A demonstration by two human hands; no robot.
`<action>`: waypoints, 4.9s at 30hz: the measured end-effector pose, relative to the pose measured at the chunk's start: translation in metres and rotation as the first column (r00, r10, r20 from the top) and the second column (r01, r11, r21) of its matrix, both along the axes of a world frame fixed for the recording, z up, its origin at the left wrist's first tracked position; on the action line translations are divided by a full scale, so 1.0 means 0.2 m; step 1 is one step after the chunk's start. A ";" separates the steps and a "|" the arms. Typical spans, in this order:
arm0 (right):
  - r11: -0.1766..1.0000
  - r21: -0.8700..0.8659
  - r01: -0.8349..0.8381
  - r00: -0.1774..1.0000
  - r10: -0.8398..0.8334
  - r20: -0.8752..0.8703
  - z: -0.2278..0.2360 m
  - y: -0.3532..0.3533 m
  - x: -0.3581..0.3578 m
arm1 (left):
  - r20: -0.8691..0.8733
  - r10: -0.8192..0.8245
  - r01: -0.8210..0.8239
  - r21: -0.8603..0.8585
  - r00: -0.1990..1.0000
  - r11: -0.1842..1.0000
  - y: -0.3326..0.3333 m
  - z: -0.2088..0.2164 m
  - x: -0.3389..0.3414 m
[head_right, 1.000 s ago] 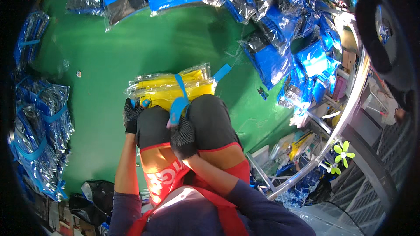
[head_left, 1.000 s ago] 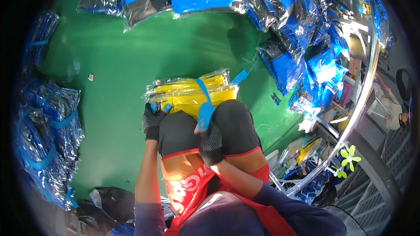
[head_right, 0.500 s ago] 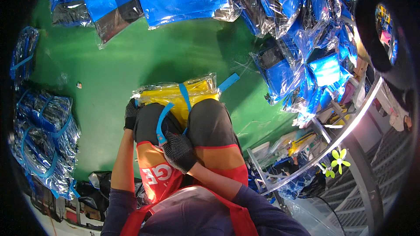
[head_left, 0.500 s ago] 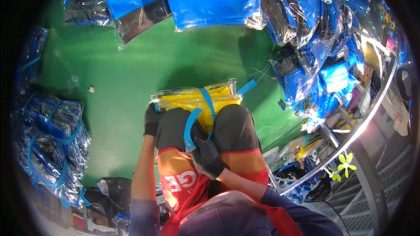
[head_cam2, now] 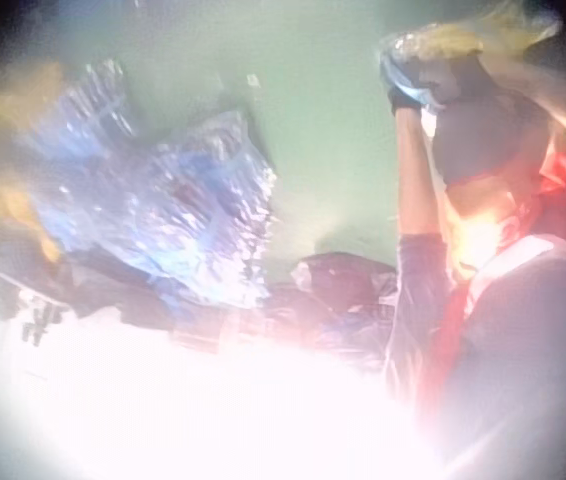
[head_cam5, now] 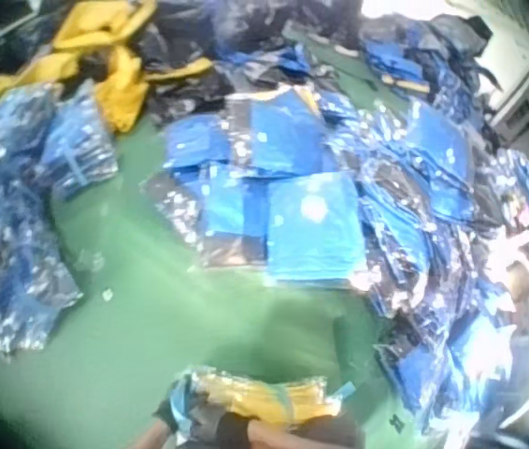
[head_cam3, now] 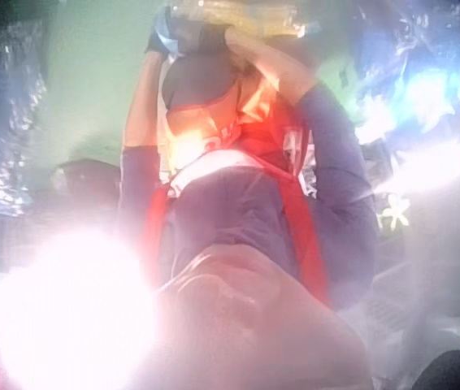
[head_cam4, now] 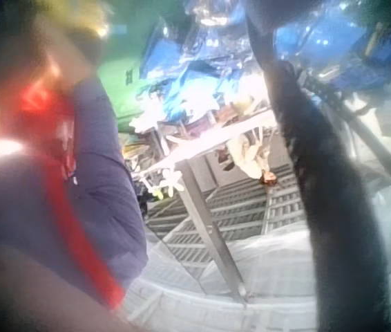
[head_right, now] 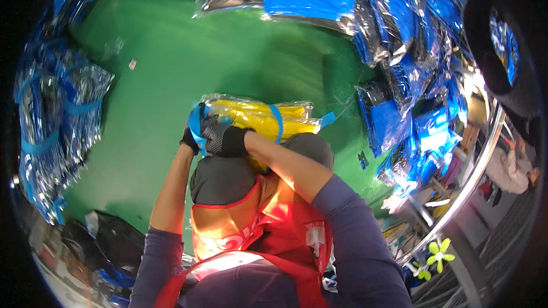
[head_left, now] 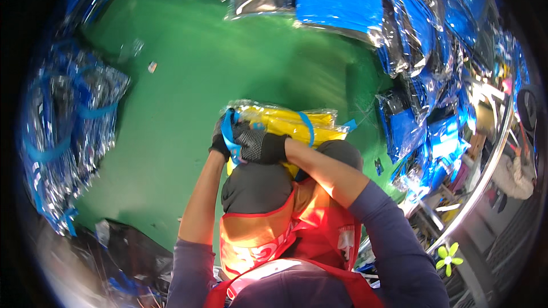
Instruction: The person repeatedly picks up stacks of blue and yellow plastic-wrapped items, wraps them with blue straps, and secures the straps by hand. They handle multiple bundles, adjusting and tightening the straps to keep the items together.
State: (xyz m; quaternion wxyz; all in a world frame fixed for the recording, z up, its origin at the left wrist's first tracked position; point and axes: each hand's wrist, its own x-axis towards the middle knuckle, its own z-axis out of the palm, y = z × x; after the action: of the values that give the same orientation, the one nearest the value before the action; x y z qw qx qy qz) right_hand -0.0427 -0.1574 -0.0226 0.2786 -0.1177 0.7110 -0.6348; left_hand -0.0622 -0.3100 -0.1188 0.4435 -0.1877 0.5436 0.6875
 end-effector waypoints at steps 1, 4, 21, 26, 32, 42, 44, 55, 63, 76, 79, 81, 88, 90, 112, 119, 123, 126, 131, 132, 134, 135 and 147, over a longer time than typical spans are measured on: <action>0.996 -0.080 -0.046 0.989 0.034 -0.142 -0.03 -0.03 0.01 | -0.137 -0.053 0.064 0.079 0.989 0.995 -0.02 0.02 -0.01; 0.989 0.078 -0.128 0.977 0.112 0.179 -0.05 -0.06 0.04 | -0.236 0.251 -0.243 0.065 0.939 0.968 -0.14 0.19 0.08; 0.527 0.732 -0.432 0.893 0.365 0.264 -0.04 -0.32 -0.03 | -0.093 -0.361 0.238 -0.597 0.928 0.766 -0.44 0.84 0.72; 0.518 0.772 -0.367 0.930 0.201 0.307 0.03 -0.29 -0.13 | -0.225 -0.370 0.133 -0.670 0.901 0.730 -0.25 0.96 0.60; 0.518 0.733 -0.442 0.897 0.264 0.354 -0.06 -0.23 -0.16 | -0.236 -0.560 0.175 -0.794 0.794 0.582 -0.10 1.11 0.42; 0.603 0.609 -0.515 0.841 0.216 0.496 -0.15 -0.24 -0.21 | -0.011 -0.617 0.416 -0.729 0.787 0.543 -0.12 1.15 0.29; 0.614 0.607 -0.505 0.860 0.295 0.417 -0.11 -0.21 -0.21 | -0.180 -0.587 0.257 -0.772 0.790 0.582 -0.14 1.17 0.31; 0.757 0.615 -0.222 0.971 0.112 0.212 -0.16 -0.19 -0.16 | -0.148 -0.818 0.399 -0.816 0.556 0.418 0.03 0.99 0.08; 0.902 0.432 -0.005 0.998 0.035 -0.061 0.01 -0.04 -0.02 | -0.455 -0.431 0.232 -0.430 0.779 0.873 -0.04 0.73 0.11; 0.819 0.553 -0.154 0.983 0.182 0.004 0.03 -0.08 0.07 | -0.511 -0.853 0.495 -0.717 0.106 0.491 0.27 1.50 0.58; 0.912 0.410 -0.021 0.999 0.035 -0.026 0.02 -0.08 0.07 | -0.479 -0.873 0.197 -0.850 0.098 0.488 0.08 1.48 0.46; 0.908 0.412 0.078 0.996 -0.051 -0.077 0.03 -0.10 0.07 | -0.736 -0.278 -0.042 -0.384 0.617 0.922 -0.13 1.36 0.31; 0.896 0.106 0.430 0.869 -0.443 0.220 0.16 -0.15 0.17 | -0.721 -0.233 0.157 -0.172 0.653 0.973 -0.12 0.78 0.18; 0.805 0.422 0.416 0.909 -0.349 -0.230 0.16 -0.14 0.18 | -0.783 -0.447 0.182 -0.410 0.433 0.894 -0.09 0.76 0.17; 0.736 0.189 0.650 0.748 -0.576 -0.330 0.62 0.30 0.44 | -0.617 -0.711 0.249 -0.670 0.337 0.699 -0.33 0.62 0.24; 0.395 0.166 0.904 0.346 -0.901 0.261 0.47 0.61 1.07 | -0.365 -0.049 0.042 -0.026 0.930 0.999 -0.33 0.80 0.26; 0.236 -0.313 0.920 0.314 -0.922 0.227 0.58 0.29 0.81 | -0.709 -0.704 0.485 -0.601 0.042 0.635 0.02 0.85 0.15; 0.459 -0.176 0.871 0.488 -0.850 0.196 0.74 0.09 0.45 | -0.531 -0.731 0.561 -0.791 -0.429 0.245 0.30 0.82 0.08; 0.446 -0.125 0.886 0.440 -0.895 -0.074 0.63 0.38 0.76 | -0.374 -0.887 0.816 -0.399 0.272 0.418 0.46 0.82 0.07; 0.040 -0.478 0.877 0.255 -0.882 0.396 0.53 0.44 0.84 | -0.468 -0.871 0.760 -0.507 0.153 0.406 0.45 0.82 0.08; 0.293 0.205 0.934 0.330 -0.928 -0.174 0.30 0.67 1.02 | -0.630 -0.776 0.688 -0.569 -0.013 0.451 0.44 0.83 0.09; 0.239 0.373 0.897 0.285 -0.956 -0.073 0.20 0.70 1.09 | -0.639 -0.768 0.758 -0.482 0.040 0.440 0.44 0.82 0.09; 0.331 0.393 0.858 0.432 -0.879 -0.202 -0.01 0.56 1.36 | -0.511 -0.791 0.748 -0.365 0.337 0.554 0.40 0.62 0.06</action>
State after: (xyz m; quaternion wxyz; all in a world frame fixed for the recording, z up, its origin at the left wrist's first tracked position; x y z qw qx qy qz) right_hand 0.2286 -0.0464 -0.0249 -0.0675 0.3603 0.7792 -0.5084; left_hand -0.0498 -0.2304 0.0051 0.4999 0.3160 0.7017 0.3972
